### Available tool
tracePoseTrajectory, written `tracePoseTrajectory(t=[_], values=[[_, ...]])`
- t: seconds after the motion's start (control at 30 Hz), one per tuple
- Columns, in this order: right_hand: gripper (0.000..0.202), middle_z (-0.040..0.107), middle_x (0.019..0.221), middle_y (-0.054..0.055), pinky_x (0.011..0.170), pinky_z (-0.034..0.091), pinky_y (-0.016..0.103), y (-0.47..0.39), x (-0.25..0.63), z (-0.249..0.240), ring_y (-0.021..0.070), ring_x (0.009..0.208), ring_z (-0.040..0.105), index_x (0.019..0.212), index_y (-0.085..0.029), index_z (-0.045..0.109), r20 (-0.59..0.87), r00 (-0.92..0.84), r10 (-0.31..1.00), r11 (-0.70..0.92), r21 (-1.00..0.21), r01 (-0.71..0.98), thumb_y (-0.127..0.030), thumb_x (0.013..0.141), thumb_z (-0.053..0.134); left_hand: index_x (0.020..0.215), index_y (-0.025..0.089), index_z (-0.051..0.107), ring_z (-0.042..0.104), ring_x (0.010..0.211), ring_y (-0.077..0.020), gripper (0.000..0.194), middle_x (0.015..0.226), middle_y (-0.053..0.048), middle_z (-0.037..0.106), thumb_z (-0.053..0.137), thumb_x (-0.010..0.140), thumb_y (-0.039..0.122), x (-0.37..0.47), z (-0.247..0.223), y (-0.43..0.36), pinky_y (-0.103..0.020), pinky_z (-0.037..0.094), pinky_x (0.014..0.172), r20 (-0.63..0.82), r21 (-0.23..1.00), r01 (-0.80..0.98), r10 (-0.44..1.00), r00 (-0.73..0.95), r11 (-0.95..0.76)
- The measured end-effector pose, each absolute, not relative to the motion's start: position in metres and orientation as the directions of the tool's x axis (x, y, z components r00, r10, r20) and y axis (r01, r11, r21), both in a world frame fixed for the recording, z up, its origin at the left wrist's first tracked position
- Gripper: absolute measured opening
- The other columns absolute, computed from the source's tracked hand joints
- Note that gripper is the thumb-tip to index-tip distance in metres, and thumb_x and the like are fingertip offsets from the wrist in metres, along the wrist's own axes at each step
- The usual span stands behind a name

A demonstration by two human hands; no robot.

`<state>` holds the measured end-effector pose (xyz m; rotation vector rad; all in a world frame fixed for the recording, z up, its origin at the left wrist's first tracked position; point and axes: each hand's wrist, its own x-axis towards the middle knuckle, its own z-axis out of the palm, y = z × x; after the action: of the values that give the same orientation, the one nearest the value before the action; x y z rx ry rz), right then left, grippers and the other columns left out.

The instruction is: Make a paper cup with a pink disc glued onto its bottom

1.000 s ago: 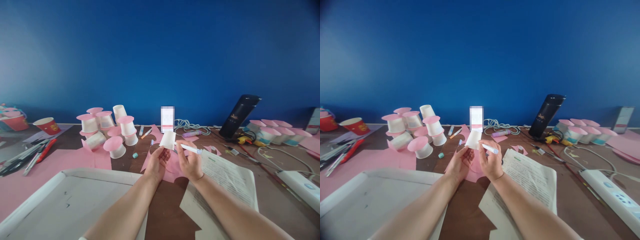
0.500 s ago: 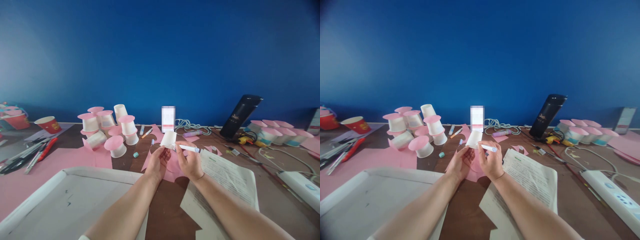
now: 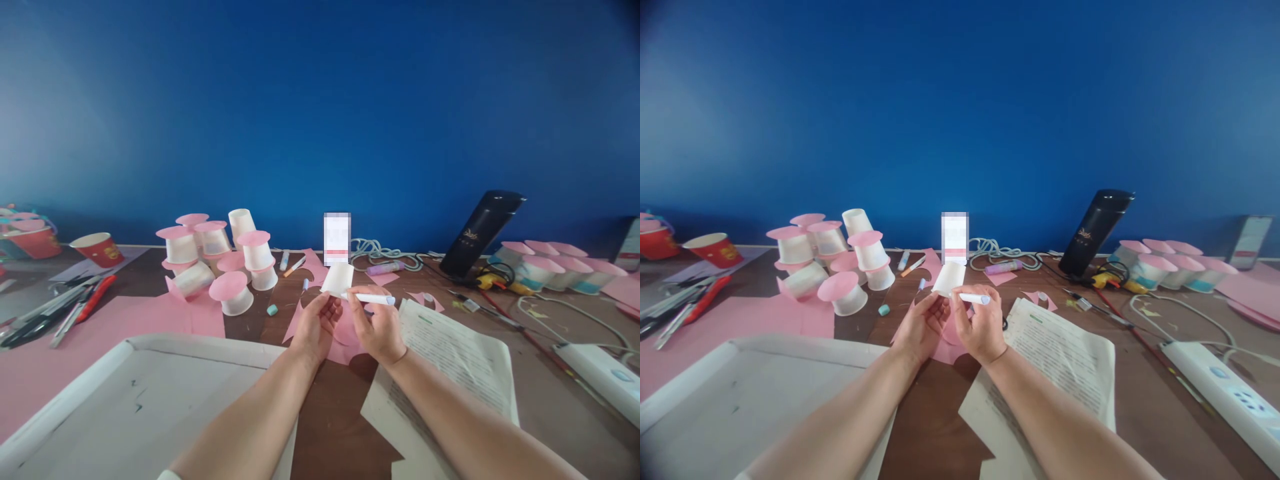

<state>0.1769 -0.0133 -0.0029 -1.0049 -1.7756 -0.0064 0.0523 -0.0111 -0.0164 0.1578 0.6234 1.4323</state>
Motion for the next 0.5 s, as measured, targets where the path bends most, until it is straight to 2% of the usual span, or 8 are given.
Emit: tracePoseTrajectory(t=[0.27,0.5], values=[[0.014,0.072,0.092,0.005,0.085,0.045,0.039,-0.0118,0.177,-0.0031,0.0206,0.087,0.065,0.099,-0.022,0.064,0.822,-0.109,0.558,0.677,-0.376,0.633,-0.023,0.089,0.055,0.076,0.008,0.064,0.063,0.062,-0.0113,0.008,0.069,-0.007,0.066,0.058,0.081,0.007,0.0534,-0.015,-0.0106,-0.022,0.054,0.064,-0.316,0.476,-0.865,0.949,0.001,0.16],[0.013,0.071,0.092,0.005,0.087,0.045,0.041,-0.0122,0.1777,-0.0055,0.0213,0.088,0.064,0.097,-0.022,0.064,0.799,-0.122,0.588,0.668,-0.395,0.631,-0.024,0.089,0.054,0.076,0.009,0.064,0.063,0.062,-0.0113,0.008,0.069,-0.008,0.066,0.058,0.081,0.007,0.0535,-0.014,-0.0107,-0.022,0.054,0.064,-0.327,0.468,-0.869,0.945,-0.002,0.16]])
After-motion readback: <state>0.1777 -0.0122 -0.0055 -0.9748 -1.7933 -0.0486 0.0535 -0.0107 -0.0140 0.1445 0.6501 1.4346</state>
